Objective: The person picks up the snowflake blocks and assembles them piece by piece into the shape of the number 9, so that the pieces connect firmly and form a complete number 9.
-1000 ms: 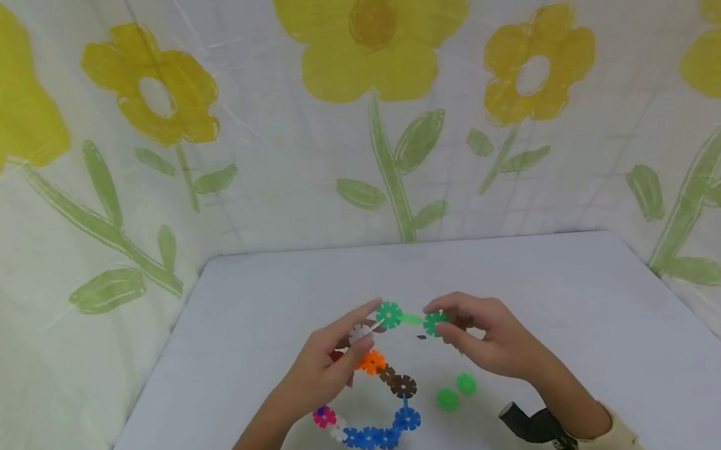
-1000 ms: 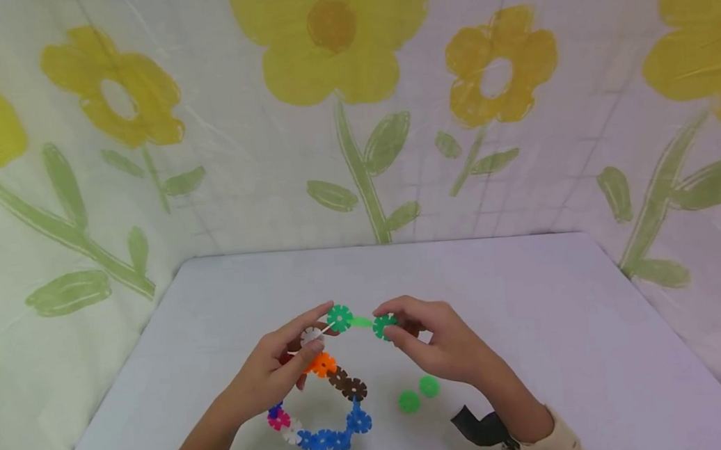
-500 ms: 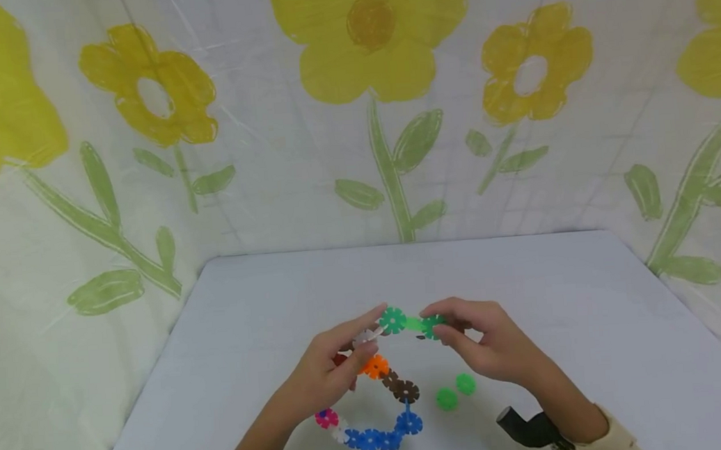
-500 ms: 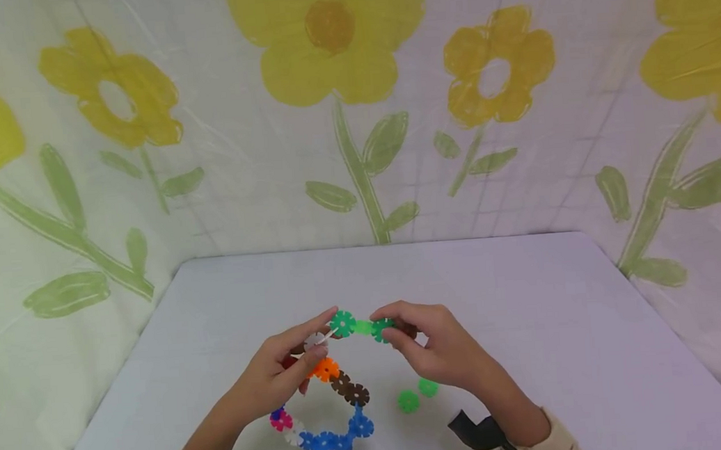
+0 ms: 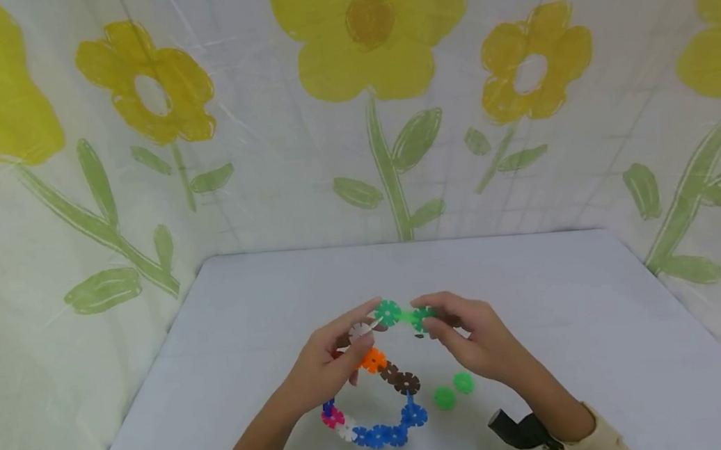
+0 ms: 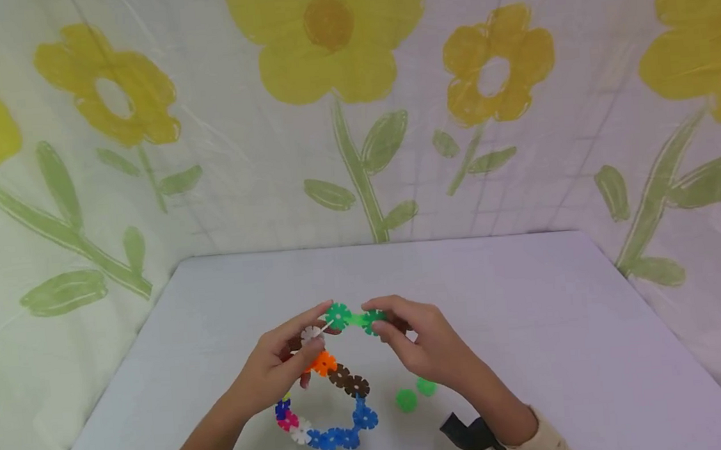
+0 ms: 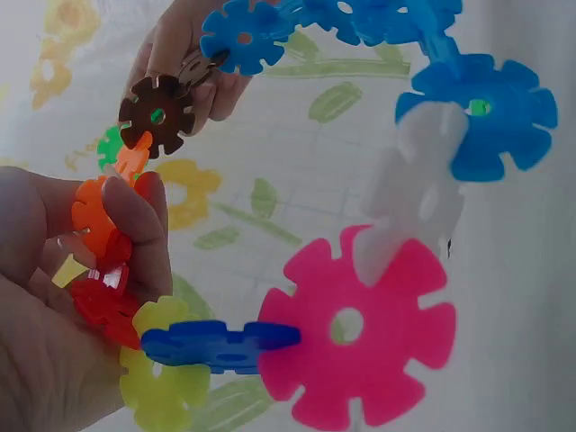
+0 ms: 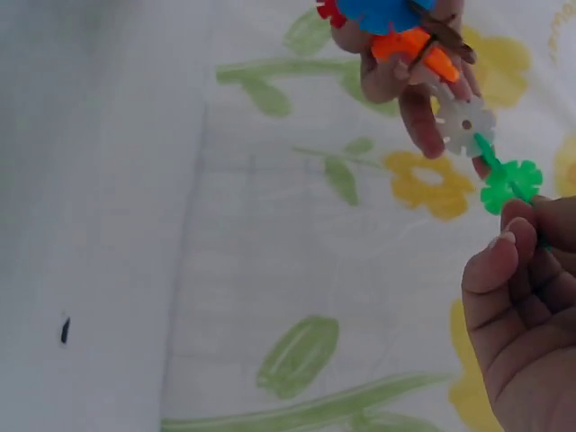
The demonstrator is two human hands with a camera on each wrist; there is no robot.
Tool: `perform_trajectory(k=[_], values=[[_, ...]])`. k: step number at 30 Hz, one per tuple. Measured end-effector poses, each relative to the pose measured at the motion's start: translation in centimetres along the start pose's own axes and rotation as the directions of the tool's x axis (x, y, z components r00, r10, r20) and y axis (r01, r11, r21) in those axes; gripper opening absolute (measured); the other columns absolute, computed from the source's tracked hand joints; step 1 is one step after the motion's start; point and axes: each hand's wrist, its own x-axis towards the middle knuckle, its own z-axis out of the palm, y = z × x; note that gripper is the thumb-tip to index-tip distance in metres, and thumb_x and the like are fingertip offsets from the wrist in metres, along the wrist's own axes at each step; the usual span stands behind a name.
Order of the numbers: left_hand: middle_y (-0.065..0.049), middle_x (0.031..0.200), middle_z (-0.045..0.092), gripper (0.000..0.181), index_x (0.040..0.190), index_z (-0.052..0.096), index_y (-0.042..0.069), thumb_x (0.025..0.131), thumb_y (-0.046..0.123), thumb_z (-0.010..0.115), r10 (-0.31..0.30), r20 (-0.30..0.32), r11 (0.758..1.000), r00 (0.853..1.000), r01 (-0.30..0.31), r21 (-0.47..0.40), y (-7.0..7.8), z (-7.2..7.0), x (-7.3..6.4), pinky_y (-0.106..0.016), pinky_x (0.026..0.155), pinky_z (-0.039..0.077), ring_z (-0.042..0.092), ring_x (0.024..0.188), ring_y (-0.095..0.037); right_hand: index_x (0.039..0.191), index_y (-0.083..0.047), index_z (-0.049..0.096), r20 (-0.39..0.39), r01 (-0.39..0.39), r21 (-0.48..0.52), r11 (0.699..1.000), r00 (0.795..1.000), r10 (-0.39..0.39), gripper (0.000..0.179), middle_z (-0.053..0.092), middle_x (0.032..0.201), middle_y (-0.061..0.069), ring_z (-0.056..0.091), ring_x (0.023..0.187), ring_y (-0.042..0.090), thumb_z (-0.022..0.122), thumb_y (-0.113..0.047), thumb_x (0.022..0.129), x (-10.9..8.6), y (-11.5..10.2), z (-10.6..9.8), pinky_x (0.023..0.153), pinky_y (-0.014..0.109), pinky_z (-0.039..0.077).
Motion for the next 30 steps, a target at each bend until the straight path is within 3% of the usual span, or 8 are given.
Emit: perform_trajectory(k=[3, 6, 8, 12, 19, 21, 26, 30], values=[[-0.005, 0.12, 0.069, 0.05, 0.15, 0.048, 0.027, 0.102, 0.018, 0.06, -0.164, -0.036, 0.983, 0.986, 0.16, -0.095, -0.3, -0.3, 0.3, -0.03, 0.055, 0.056, 0.057, 0.054, -0.021, 0.138, -0.005, 0.051, 0.045, -0.075, 0.017, 0.997, 0.996, 0.075, 0.048, 0.062, 0.087, -0.002, 0.062, 0.074, 0.013, 0.062, 0.009, 0.094, 0.2, 0.6, -0.4, 0.067, 0.028, 0.057], [-0.005, 0.123, 0.067, 0.052, 0.151, 0.046, 0.034, 0.102, 0.027, 0.061, -0.314, -0.074, 0.935, 0.946, 0.295, -0.198, -0.4, -0.8, 0.5, -0.027, 0.062, 0.057, 0.06, 0.065, -0.022, 0.135, -0.008, 0.053, 0.176, -0.194, -0.042, 0.98, 0.964, 0.199, 0.037, 0.064, 0.095, -0.004, 0.062, 0.081, 0.012, 0.061, -0.004, 0.099, 0.0, 1.2, -1.2, 0.069, 0.03, 0.056], [-0.008, 0.127, 0.065, 0.053, 0.151, 0.045, 0.036, 0.101, 0.03, 0.062, -0.377, -0.092, 0.9, 0.922, 0.341, -0.273, -0.4, -1.1, 0.5, -0.025, 0.064, 0.056, 0.06, 0.067, -0.021, 0.128, -0.01, 0.059, 0.314, -0.259, -0.138, 0.956, 0.904, 0.291, 0.027, 0.064, 0.098, -0.007, 0.061, 0.084, 0.008, 0.062, -0.012, 0.1, -0.4, 1.8, -1.7, 0.069, 0.029, 0.055], [-0.014, 0.132, 0.06, 0.053, 0.149, 0.045, 0.038, 0.1, 0.029, 0.064, -0.443, -0.112, 0.832, 0.89, 0.361, -0.421, -0.4, -1.5, 0.7, -0.021, 0.065, 0.054, 0.058, 0.063, -0.018, 0.11, -0.012, 0.069, 0.518, -0.295, -0.325, 0.898, 0.739, 0.43, 0.015, 0.063, 0.092, -0.012, 0.057, 0.081, 0.004, 0.069, -0.017, 0.095, -1.2, 3.4, -1.6, 0.068, 0.028, 0.052], [-0.015, 0.133, 0.057, 0.054, 0.151, 0.044, 0.034, 0.101, 0.022, 0.061, -0.473, -0.119, 0.759, 0.873, 0.336, -0.558, -0.4, -1.6, 0.6, -0.021, 0.068, 0.055, 0.062, 0.078, -0.014, 0.091, -0.019, 0.067, 0.55, -0.408, -0.488, 0.772, 0.543, 0.634, 0.025, 0.055, 0.076, -0.012, 0.05, 0.069, 0.008, 0.087, -0.022, 0.076, -2.7, 4.8, 1.3, 0.062, 0.028, 0.046], [-0.015, 0.133, 0.058, 0.054, 0.15, 0.045, 0.034, 0.101, 0.022, 0.062, -0.479, -0.119, 0.752, 0.87, 0.336, -0.566, -0.4, -1.5, 0.7, -0.022, 0.068, 0.055, 0.062, 0.08, -0.014, 0.089, -0.02, 0.065, 0.548, -0.406, -0.519, 0.752, 0.517, 0.657, 0.031, 0.055, 0.075, -0.012, 0.049, 0.068, 0.009, 0.09, -0.024, 0.072, -2.9, 4.6, 2.2, 0.062, 0.028, 0.045], [-0.015, 0.132, 0.058, 0.056, 0.153, 0.042, 0.032, 0.101, 0.022, 0.061, -0.463, -0.098, 0.751, 0.881, 0.331, -0.572, -0.3, -1.6, 0.6, -0.021, 0.068, 0.055, 0.061, 0.078, -0.014, 0.085, -0.017, 0.064, 0.511, -0.396, -0.585, 0.708, 0.499, 0.7, 0.031, 0.054, 0.074, -0.01, 0.048, 0.068, 0.011, 0.09, -0.017, 0.069, -2.8, 4.3, 3.3, 0.063, 0.029, 0.046], [-0.015, 0.132, 0.058, 0.055, 0.153, 0.042, 0.031, 0.102, 0.021, 0.061, -0.464, -0.08, 0.742, 0.882, 0.337, -0.58, -0.2, -1.6, 0.5, -0.022, 0.068, 0.055, 0.06, 0.076, -0.014, 0.081, -0.018, 0.063, 0.527, -0.394, -0.574, 0.718, 0.493, 0.692, 0.028, 0.054, 0.072, -0.01, 0.048, 0.066, 0.009, 0.089, -0.015, 0.072, -2.8, 4.5, 3.1, 0.062, 0.028, 0.045]])
